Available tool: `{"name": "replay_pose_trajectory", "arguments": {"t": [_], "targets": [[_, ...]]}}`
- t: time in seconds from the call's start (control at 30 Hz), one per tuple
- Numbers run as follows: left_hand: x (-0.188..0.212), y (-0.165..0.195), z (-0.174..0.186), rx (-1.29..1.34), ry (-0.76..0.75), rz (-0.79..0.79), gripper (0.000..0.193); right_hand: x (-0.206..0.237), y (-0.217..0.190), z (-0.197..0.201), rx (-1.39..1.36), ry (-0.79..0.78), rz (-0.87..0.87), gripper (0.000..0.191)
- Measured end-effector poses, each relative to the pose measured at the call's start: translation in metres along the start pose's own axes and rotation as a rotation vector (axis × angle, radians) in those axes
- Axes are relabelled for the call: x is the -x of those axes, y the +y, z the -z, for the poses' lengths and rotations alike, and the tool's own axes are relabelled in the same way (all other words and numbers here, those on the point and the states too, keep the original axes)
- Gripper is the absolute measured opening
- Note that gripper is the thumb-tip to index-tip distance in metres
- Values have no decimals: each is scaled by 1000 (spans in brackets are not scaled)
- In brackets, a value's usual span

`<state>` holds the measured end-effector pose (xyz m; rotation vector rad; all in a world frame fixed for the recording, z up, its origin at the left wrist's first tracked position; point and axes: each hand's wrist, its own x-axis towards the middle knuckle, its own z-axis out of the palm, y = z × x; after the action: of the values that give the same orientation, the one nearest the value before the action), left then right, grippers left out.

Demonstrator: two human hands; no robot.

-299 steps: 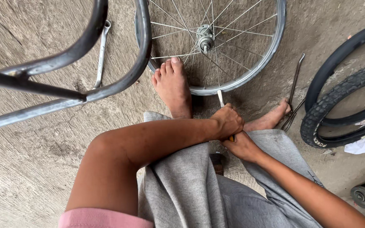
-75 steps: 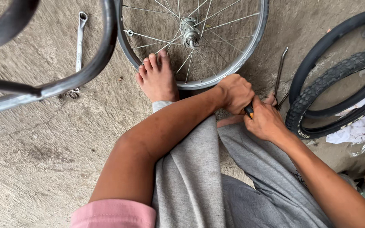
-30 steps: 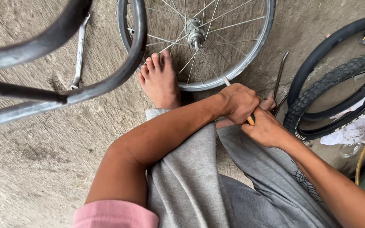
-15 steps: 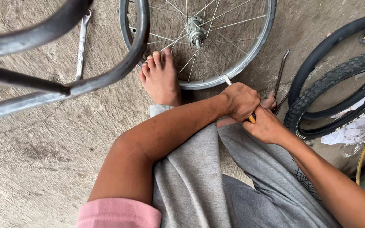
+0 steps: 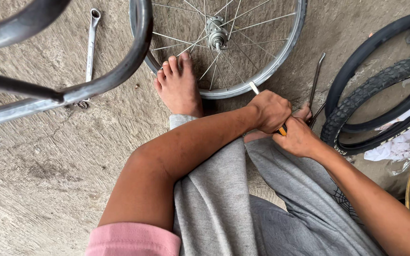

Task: The person sits on the ground and pries the tire off a bicycle wheel rim by hand, separating the tire from the rim. They then use pliers and a screwdriver to work on the rim and hub area, repositioning the wheel repeatedly while manipulating small parts.

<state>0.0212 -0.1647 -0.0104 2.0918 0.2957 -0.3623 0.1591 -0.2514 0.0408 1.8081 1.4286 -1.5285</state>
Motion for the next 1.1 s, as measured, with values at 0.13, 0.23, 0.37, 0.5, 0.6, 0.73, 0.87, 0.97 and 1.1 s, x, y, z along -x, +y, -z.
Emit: {"name": "replay_pose_trajectory", "arguments": {"t": [0.13, 0.23, 0.37, 0.5, 0.6, 0.73, 0.87, 0.97, 1.1], "targets": [[0, 0, -1, -5, 8, -5, 34, -1, 2, -1, 5, -15, -21, 34], [0, 0, -1, -18, 23, -5, 33, -2, 4, -2, 20, -42, -38, 32], [-2, 2, -1, -35, -60, 23, 34, -4, 7, -3, 3, -35, -5, 32], [-8, 3, -5, -85, -45, 37, 32, -7, 13, -4, 26, -43, 32, 29], [-12, 3, -11, -107, -11, 44, 30, -11, 17, -5, 57, -85, -32, 28], [-18, 2, -17, -127, -23, 48, 29, -13, 22, -7, 48, -69, -1, 28], [-22, 1, -20, -125, -10, 59, 27, -16, 25, -7, 31, -41, 34, 28], [-23, 2, -21, -145, -14, 69, 24, -16, 27, -7, 24, -27, 73, 28], [-25, 1, -24, -160, -8, 85, 25, -18, 28, -9, 2, -18, 79, 28]]}}
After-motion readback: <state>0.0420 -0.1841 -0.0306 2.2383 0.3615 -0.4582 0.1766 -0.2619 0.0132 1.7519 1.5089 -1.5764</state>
